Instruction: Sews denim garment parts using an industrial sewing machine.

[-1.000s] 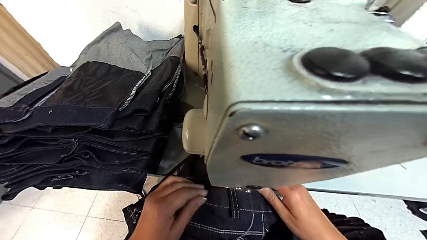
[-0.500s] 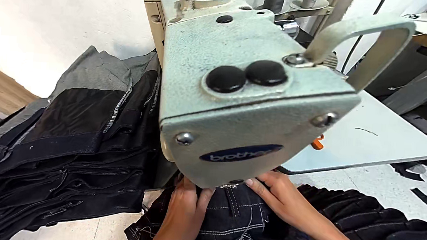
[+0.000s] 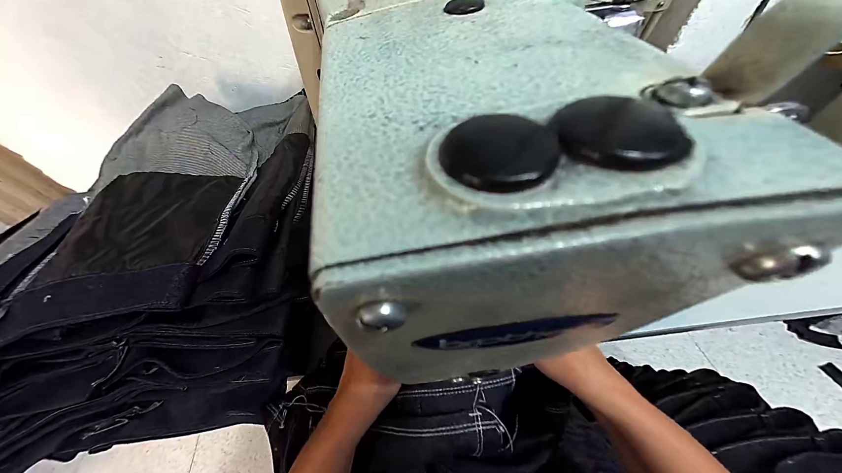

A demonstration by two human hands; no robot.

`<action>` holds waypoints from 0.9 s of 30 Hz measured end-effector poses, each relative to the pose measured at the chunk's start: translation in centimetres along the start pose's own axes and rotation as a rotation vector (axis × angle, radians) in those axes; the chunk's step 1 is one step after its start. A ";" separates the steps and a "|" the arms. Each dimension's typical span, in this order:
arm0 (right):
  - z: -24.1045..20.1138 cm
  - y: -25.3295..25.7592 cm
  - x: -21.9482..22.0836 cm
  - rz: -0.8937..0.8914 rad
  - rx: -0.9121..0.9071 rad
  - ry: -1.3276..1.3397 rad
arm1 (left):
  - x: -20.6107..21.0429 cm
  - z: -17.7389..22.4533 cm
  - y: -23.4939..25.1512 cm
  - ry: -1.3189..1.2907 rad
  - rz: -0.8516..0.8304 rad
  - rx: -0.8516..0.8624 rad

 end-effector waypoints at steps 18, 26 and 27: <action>0.4 -1.1 0.7 -0.001 0.023 0.020 | -1.0 3.6 -0.7 0.117 -0.035 0.129; 0.1 -1.1 0.6 0.011 0.000 -0.007 | -1.0 1.3 -0.2 0.032 -0.034 0.357; 0.1 -1.1 0.7 0.012 0.001 -0.016 | -1.1 1.1 -0.2 0.005 -0.023 0.366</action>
Point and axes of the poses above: each hand's wrist, its own y-axis towards the middle knuckle, its own x-axis out of the palm, z = x × y, the point moved 5 cm from there along y, towards the middle knuckle, and after that the axes turned 14 degrees about -x, right-handed, at the moved point
